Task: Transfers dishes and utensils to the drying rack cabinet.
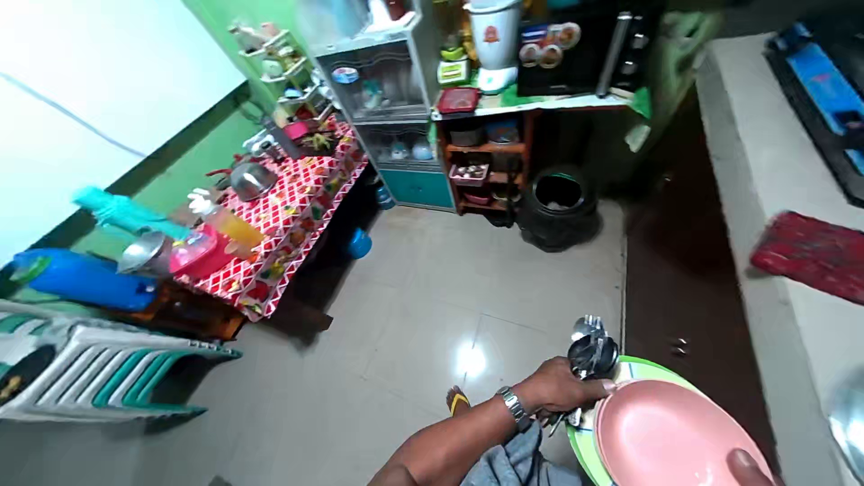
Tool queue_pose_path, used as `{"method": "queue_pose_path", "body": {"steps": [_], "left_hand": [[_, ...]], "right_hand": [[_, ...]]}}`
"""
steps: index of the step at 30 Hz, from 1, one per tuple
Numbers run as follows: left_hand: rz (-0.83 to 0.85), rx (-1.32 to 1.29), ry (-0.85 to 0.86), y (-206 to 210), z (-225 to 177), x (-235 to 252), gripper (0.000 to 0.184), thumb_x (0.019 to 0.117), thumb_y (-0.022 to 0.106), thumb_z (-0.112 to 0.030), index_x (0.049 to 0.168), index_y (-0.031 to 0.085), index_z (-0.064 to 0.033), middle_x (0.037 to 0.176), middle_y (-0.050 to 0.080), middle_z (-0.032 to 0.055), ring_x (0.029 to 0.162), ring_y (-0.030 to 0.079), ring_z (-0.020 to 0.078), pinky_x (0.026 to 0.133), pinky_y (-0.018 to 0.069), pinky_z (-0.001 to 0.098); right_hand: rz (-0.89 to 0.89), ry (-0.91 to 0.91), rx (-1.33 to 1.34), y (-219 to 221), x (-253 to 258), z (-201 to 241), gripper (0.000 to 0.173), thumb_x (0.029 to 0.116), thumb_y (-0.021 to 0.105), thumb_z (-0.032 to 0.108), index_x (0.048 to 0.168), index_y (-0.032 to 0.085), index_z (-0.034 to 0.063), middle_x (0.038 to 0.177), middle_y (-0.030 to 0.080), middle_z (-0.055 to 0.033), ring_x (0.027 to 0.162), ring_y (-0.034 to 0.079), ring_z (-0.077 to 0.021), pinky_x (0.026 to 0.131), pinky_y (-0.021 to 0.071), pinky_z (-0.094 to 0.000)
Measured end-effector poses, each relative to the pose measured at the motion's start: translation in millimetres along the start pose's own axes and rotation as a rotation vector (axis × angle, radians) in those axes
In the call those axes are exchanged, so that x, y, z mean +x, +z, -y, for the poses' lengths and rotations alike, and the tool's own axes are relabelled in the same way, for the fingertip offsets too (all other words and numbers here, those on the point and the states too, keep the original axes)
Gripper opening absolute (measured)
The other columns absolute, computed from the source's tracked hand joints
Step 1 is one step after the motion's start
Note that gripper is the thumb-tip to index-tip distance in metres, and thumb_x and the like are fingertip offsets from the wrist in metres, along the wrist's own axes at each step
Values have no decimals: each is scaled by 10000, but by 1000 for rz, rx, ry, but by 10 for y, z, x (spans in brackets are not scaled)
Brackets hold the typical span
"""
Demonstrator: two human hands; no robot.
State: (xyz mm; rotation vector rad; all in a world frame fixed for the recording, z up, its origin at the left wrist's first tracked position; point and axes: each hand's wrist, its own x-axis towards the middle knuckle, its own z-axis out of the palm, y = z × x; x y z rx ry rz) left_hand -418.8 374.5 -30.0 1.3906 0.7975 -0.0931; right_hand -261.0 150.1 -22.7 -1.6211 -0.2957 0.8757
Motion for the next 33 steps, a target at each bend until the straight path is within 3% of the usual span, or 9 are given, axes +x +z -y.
{"method": "queue_pose_path", "body": {"steps": [5,13,19,33], "left_hand": [[-214,-216,-8,-1473,533,-443,451,941,731,-364,1208,649,-10,1027,719,125,918,703,191,885,576,429],[-587,-505,-18,-3300,970,-1244,419,936,752,-303,1197,635,2,962,726,108,853,712,180,837,599,391],[-813,-745,42,-4386,1254,-1318,413,961,735,-243,1239,605,34,981,736,157,864,733,223,824,620,396],[-1172,-838,10,-7407,1113,-1084,385,999,683,-229,1266,575,28,998,706,127,855,702,175,798,606,356]], "right_hand": [[247,89,-78,1614,512,115,519,1089,431,345,1487,393,15,1208,675,-43,1058,688,-75,950,591,-316],[477,165,-158,4020,1117,232,611,1004,564,433,1451,480,25,1137,718,-146,982,728,-225,851,629,-436],[639,243,-217,5553,1640,392,573,1014,586,418,1424,508,25,1140,719,-187,995,732,-282,852,629,-460],[955,239,-393,9159,3145,1032,596,1061,529,416,1497,438,20,1236,683,-180,1067,706,-249,909,609,-431]]}}
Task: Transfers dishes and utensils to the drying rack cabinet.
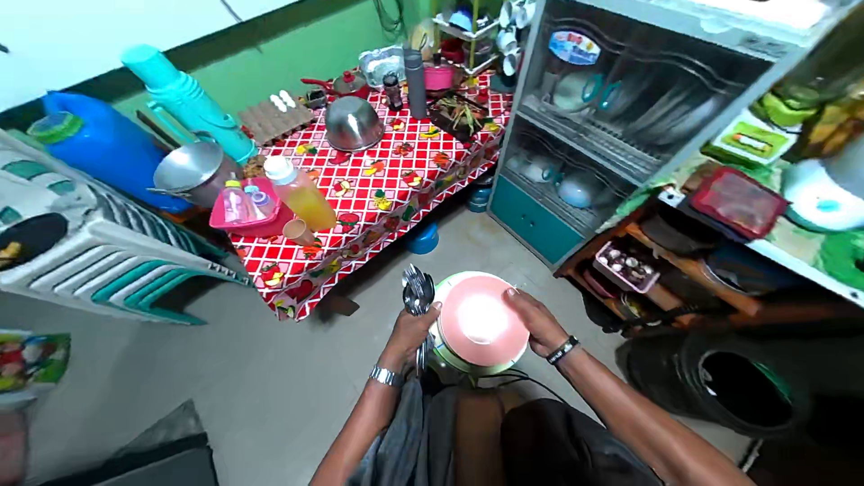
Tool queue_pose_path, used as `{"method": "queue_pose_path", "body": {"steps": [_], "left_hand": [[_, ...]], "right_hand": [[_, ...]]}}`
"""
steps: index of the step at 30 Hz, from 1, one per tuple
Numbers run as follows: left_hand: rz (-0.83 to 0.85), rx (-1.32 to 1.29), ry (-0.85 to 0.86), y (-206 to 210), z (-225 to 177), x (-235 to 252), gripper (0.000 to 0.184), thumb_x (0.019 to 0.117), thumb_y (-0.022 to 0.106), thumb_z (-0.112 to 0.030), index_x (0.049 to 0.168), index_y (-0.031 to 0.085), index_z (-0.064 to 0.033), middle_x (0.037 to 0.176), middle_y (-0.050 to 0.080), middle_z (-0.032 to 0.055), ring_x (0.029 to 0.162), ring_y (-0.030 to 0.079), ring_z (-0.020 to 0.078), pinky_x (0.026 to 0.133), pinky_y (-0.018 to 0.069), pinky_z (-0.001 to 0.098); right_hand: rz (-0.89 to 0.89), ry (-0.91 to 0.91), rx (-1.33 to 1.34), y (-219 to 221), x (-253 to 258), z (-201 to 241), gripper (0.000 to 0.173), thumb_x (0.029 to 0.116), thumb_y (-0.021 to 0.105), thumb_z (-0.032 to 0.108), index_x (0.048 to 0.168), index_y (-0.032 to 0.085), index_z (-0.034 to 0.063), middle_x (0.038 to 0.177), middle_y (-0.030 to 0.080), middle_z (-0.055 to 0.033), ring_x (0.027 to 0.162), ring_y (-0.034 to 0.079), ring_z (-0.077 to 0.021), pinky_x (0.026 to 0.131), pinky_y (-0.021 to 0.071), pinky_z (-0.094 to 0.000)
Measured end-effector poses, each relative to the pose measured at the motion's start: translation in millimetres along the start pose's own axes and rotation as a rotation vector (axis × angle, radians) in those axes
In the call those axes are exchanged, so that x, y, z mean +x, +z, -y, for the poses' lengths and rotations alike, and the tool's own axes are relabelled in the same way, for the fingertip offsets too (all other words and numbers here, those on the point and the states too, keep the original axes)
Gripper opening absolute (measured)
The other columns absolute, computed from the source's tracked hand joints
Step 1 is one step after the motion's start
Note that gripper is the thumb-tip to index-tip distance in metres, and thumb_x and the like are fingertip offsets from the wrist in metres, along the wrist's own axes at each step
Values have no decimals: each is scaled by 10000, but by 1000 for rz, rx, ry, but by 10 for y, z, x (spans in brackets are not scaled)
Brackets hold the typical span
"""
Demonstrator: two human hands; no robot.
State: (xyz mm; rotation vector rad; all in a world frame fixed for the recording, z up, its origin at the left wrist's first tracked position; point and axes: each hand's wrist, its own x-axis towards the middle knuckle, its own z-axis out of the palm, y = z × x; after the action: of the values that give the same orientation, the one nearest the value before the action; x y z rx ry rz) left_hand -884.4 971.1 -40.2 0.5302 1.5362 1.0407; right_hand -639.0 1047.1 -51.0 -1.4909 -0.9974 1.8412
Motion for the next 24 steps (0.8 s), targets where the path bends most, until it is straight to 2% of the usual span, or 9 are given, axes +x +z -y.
{"method": "queue_pose_path", "body": {"steps": [6,10,14,19,24], "left_hand": [[-101,-14,-34,-177,-484,1234,397,1000,684,-271,1251,581,19,977,677,114,789,661,158,717,582,340],[-100,-11,-5,-309,-793,2203,391,989,692,-288,1215,606,20,960,688,109,827,671,165,766,584,365],[-31,-18,81,-485,-1110,3213,467,971,719,-272,1322,577,1,1142,697,121,1031,679,172,922,581,376],[-44,44,-21,-659,-1747,4205,532,957,736,-348,1336,583,-8,1170,696,134,1056,680,185,942,575,396],[-89,26,-4,-896,-2081,4917,521,955,737,-353,1325,593,-15,1107,708,144,981,692,202,877,591,413]], "right_hand": [[72,56,-72,346,1331,647,580,1057,538,421,1475,466,26,1252,674,-181,1097,693,-258,936,593,-441],[72,55,-84,587,2261,1053,583,1042,570,403,1471,474,21,1241,684,-176,1096,696,-256,940,594,-440],[33,76,-90,829,3145,1398,632,1008,632,388,1500,446,37,1263,680,-171,1107,697,-254,942,601,-441],[-22,81,-91,1143,4063,1927,686,991,664,367,1534,403,40,1317,650,-187,1157,675,-262,973,584,-441],[13,25,-120,1468,4874,2216,581,986,680,332,1459,502,43,1262,677,-175,1122,683,-253,968,580,-440]]}}
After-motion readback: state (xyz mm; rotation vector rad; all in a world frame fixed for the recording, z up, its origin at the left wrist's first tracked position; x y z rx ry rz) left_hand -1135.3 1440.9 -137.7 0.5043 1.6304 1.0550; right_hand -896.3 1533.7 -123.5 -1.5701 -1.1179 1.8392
